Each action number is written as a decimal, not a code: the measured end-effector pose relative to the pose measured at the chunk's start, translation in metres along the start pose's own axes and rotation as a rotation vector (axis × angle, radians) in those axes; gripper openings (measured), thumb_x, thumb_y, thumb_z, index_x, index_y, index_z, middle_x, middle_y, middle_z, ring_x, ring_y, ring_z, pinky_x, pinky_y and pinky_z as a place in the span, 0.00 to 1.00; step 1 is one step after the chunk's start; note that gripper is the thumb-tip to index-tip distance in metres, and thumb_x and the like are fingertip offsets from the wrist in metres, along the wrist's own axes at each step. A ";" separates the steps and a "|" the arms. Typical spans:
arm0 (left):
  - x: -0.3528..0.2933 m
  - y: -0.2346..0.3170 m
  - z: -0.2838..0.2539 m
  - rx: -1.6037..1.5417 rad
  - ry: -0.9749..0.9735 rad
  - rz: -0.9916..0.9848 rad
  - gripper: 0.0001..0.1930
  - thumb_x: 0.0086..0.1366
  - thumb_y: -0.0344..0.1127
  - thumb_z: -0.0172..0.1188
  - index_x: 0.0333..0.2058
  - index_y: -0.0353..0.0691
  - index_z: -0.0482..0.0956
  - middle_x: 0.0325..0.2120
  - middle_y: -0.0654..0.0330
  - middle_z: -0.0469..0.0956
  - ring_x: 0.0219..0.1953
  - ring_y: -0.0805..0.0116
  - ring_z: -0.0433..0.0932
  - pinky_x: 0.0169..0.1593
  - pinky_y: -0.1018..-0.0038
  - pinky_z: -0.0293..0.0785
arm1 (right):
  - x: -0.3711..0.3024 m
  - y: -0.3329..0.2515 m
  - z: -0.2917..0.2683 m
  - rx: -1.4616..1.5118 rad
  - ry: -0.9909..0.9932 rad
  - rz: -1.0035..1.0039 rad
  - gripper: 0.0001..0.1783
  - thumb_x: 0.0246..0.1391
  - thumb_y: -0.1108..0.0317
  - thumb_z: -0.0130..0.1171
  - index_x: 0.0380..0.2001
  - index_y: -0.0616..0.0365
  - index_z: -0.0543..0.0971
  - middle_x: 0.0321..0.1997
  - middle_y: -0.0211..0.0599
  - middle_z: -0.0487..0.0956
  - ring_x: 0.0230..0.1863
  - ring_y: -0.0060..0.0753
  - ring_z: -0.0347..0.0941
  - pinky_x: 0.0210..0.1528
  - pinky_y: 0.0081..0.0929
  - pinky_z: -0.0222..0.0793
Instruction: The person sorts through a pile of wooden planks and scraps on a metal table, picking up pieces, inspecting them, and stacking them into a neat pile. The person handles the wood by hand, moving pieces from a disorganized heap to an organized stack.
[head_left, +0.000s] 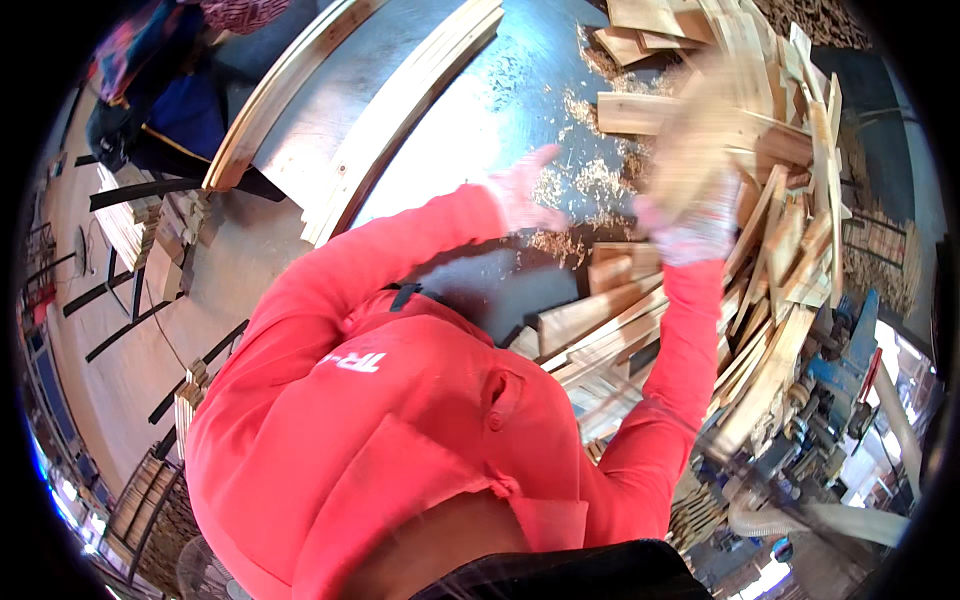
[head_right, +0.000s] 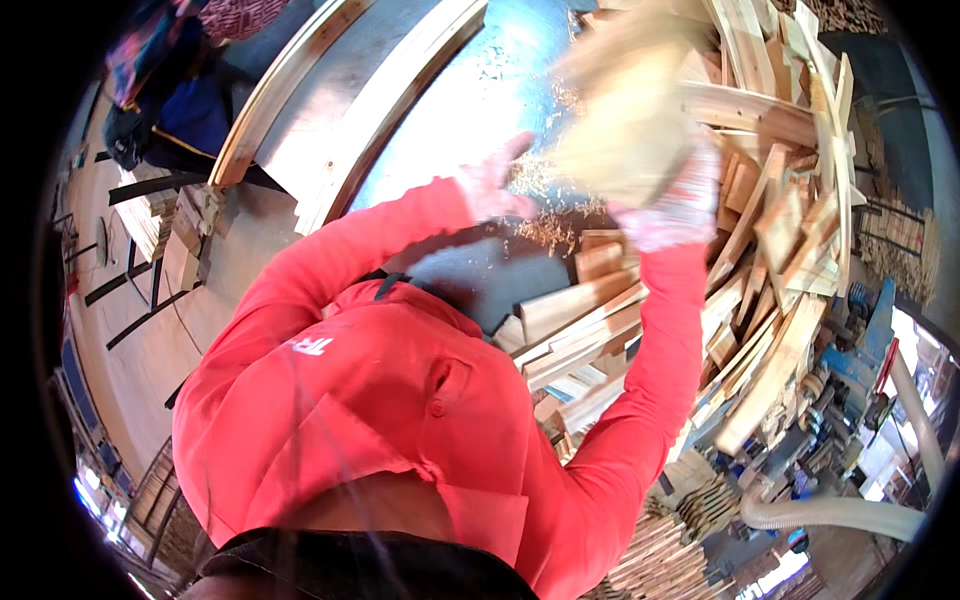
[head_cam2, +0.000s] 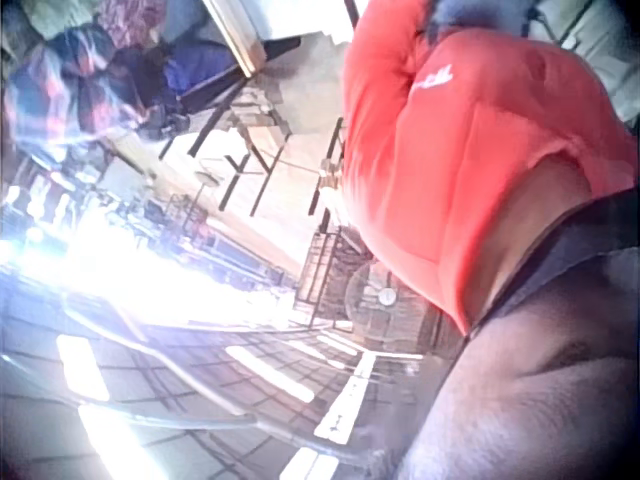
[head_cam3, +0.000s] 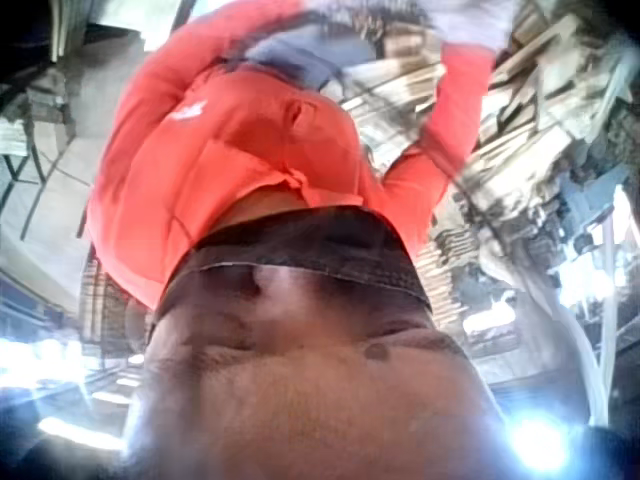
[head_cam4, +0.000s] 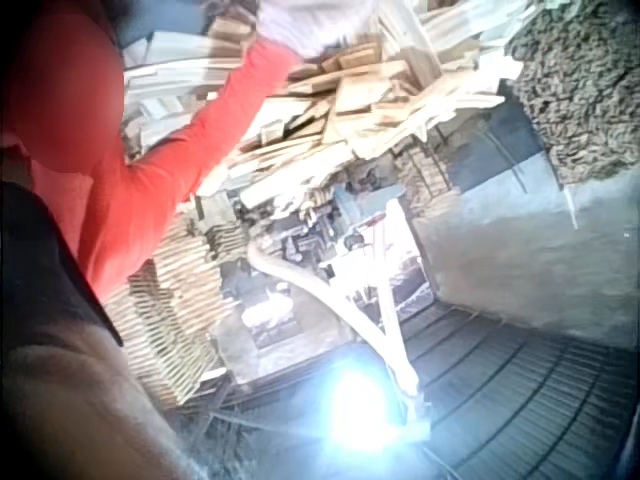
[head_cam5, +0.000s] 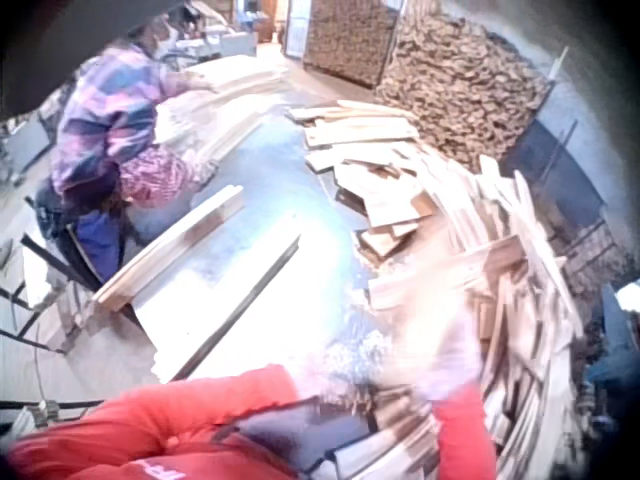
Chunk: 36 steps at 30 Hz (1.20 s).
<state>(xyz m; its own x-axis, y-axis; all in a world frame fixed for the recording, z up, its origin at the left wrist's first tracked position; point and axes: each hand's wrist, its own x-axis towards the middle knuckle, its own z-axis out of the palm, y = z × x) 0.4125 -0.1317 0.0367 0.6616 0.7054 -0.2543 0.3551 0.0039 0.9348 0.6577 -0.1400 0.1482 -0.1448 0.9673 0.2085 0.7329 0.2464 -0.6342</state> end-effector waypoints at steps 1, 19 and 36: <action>0.011 0.014 -0.002 0.128 0.041 0.128 0.56 0.46 0.53 0.71 0.66 0.32 0.47 0.65 0.39 0.51 0.68 0.50 0.51 0.69 0.67 0.51 | 0.021 -0.007 -0.014 0.204 0.063 -0.088 0.28 0.47 0.56 0.65 0.50 0.57 0.73 0.49 0.41 0.76 0.50 0.37 0.72 0.52 0.36 0.68; -0.026 -0.160 -0.034 -0.895 -0.355 -0.380 0.26 0.57 0.42 0.62 0.51 0.31 0.73 0.41 0.49 0.79 0.43 0.56 0.79 0.49 0.60 0.75 | -0.121 0.037 0.200 1.752 0.007 1.014 0.28 0.50 0.64 0.59 0.52 0.72 0.70 0.47 0.59 0.77 0.48 0.61 0.74 0.55 0.54 0.69; -0.113 -0.070 -0.116 0.867 0.410 -0.776 0.56 0.44 0.54 0.70 0.66 0.46 0.46 0.58 0.45 0.63 0.60 0.47 0.65 0.59 0.58 0.64 | -0.044 0.012 0.190 0.825 0.206 0.958 0.21 0.53 0.60 0.59 0.46 0.64 0.77 0.45 0.41 0.81 0.47 0.33 0.75 0.52 0.27 0.65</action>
<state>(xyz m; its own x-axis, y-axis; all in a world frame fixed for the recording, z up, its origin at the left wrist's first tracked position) 0.2363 -0.1292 0.0286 -0.1202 0.8969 -0.4256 0.9855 0.1596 0.0580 0.5466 -0.1677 -0.0099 0.3688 0.7691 -0.5219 -0.1518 -0.5042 -0.8502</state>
